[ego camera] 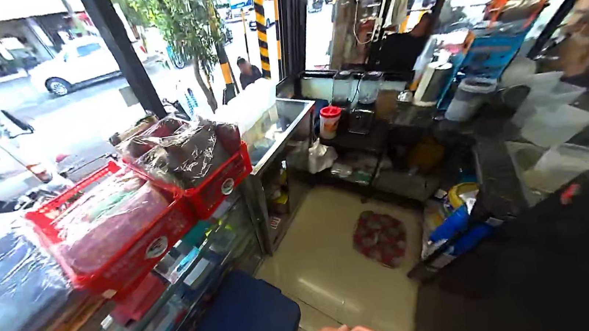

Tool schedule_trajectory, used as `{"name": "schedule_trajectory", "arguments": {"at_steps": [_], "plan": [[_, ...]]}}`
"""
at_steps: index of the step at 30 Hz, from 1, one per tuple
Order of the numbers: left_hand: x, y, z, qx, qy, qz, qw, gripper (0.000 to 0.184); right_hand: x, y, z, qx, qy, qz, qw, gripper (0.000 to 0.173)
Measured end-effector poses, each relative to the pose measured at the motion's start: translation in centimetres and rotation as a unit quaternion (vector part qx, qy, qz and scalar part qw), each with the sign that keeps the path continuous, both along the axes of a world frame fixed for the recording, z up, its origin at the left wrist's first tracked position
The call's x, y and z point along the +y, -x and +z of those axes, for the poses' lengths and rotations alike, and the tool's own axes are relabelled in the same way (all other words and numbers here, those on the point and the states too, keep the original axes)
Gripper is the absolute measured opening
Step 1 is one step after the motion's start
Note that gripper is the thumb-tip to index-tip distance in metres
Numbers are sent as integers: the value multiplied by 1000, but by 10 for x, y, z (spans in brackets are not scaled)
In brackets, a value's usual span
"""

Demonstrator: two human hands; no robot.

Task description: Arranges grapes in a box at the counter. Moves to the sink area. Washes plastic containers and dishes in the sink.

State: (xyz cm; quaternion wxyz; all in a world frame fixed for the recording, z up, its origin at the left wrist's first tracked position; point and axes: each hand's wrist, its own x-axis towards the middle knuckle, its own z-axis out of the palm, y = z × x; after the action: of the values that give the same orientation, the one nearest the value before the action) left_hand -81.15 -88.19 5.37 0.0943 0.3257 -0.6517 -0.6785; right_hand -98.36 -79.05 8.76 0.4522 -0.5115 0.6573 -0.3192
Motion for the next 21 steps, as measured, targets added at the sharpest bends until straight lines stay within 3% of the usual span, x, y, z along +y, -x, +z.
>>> {"name": "schedule_trajectory", "arguments": {"at_steps": [5, 8, 11, 15, 18, 21], "plan": [[-102, 136, 36, -24, 87, -84, 992, 59, -70, 111, 24, -22, 27, -120, 992, 32], [-136, 196, 26, -9, 52, -92, 994, 56, -103, 173, 6, -31, 34, -125, 991, 29], [-156, 252, -6, 25, -50, -48, 997, 53, -136, 244, -22, -83, 27, -71, 994, 27], [-169, 335, -22, -9, -218, 145, 965, 51, -184, 352, -16, -125, 22, 20, 992, 29], [-205, 394, -23, -42, -221, 186, 957, 54, -227, 439, 4, -167, 71, -22, 983, 27], [-247, 456, -15, -93, -208, 182, 956, 54, -256, 528, 23, -158, 101, -115, 976, 37]]}}
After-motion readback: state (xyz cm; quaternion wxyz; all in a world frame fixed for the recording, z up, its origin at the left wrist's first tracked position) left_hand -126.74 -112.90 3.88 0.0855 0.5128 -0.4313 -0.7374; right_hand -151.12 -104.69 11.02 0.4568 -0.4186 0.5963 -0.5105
